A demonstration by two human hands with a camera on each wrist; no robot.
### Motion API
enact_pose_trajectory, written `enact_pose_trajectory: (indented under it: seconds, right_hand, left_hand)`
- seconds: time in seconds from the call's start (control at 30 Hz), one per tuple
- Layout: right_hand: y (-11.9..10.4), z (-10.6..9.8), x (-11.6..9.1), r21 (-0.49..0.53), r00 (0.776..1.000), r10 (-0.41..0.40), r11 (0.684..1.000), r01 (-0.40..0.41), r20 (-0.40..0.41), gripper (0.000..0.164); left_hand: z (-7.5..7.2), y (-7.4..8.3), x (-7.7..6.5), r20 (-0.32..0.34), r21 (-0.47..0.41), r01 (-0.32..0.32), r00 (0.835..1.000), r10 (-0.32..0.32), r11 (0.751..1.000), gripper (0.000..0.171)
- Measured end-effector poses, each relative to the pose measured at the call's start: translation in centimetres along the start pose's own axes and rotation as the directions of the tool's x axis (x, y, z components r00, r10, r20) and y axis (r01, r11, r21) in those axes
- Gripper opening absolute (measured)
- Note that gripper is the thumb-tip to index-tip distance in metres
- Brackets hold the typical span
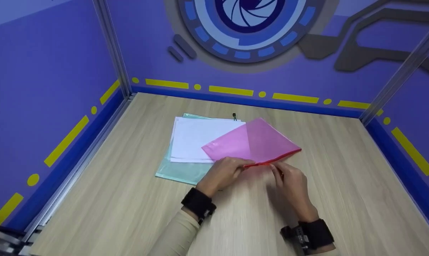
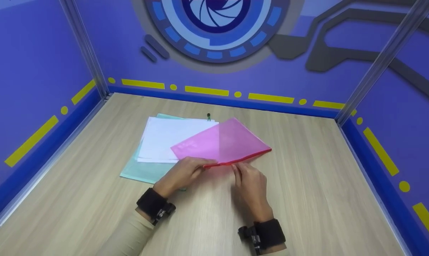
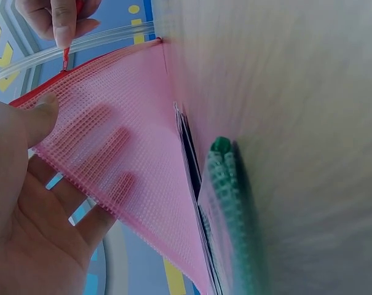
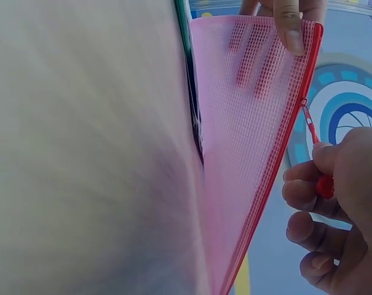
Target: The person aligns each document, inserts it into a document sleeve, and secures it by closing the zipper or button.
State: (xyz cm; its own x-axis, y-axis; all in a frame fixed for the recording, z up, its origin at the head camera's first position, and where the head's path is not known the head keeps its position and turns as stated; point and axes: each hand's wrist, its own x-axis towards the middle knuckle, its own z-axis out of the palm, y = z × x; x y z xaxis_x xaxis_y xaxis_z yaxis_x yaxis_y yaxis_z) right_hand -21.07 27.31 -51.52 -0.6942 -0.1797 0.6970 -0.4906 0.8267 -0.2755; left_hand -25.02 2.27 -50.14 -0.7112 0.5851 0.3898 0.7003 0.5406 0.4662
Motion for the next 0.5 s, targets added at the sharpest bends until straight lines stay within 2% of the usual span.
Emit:
enact_pose_trajectory:
  seconds: [0.3,0.5]
  right_hand:
    - [-0.08,0.01,0.11,-0.003,0.999,0.023,1.0,-0.023,0.022,0.006]
    - [0.08,-0.17,0.05,-0.008,1.0,0.03,1.0,-0.03,0.008,0.004]
  left_hand:
    - [-0.01,-0.17,-0.15,-0.003,0.004,0.015,1.0,-0.015,1.0,0.037]
    - [0.04,-0.15,-0.05,0.003,-0.007,0.0,1.0,0.0,1.0,0.036]
